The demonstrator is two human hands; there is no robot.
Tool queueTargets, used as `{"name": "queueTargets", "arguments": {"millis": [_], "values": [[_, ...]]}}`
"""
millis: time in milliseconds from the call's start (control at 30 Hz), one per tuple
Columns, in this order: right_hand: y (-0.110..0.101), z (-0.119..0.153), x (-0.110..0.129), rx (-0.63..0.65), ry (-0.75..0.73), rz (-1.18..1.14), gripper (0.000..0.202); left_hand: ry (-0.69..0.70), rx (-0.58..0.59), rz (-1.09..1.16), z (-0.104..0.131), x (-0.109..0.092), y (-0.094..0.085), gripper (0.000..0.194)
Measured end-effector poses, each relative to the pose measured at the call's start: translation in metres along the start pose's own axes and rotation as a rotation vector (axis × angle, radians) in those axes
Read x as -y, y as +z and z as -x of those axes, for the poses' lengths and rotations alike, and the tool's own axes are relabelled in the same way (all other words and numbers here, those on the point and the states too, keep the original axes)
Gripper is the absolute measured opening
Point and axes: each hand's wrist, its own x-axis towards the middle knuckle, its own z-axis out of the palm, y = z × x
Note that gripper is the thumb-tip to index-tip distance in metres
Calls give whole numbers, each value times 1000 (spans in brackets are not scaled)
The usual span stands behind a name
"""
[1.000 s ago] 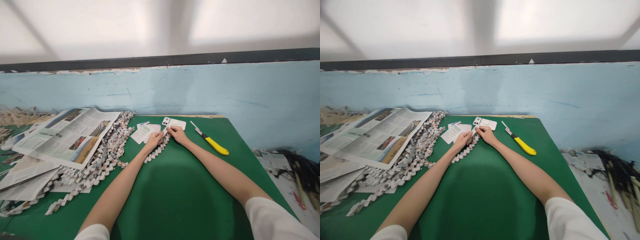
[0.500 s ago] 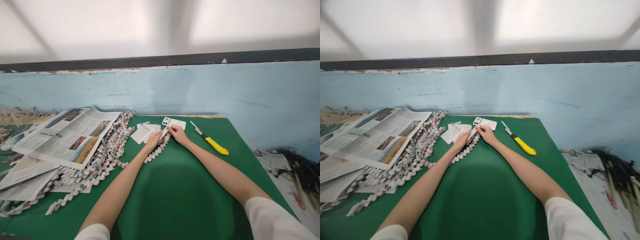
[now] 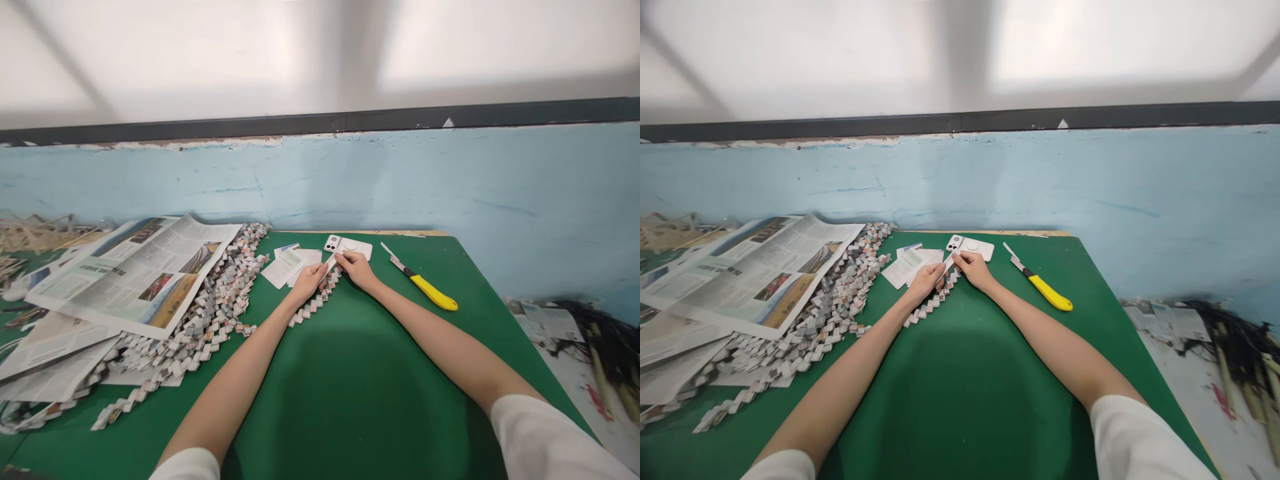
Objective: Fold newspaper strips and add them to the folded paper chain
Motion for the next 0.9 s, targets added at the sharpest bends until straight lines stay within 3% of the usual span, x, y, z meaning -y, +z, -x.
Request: {"name": "queueTargets", "arguments": {"millis": [100, 333, 433, 533, 600, 900], "values": [[-1, -3, -6, -33, 32, -42, 55, -2, 11, -16, -1, 2, 0, 51], [-4, -6, -15, -247, 17, -108, 53, 19, 9, -38, -2, 4, 0, 50], [-1, -1, -9, -173, 25, -62, 54, 26, -1, -68, 0, 3, 0, 49], [4, 2, -5, 49, 70, -71, 46, 33, 24, -110, 1, 2, 0, 51], [6, 2, -5, 100, 78, -82, 43, 39, 36, -138, 2, 1, 1, 51], [-3, -8, -19, -276, 112, -252, 44, 50, -5, -190, 2, 3, 5, 48]]}}
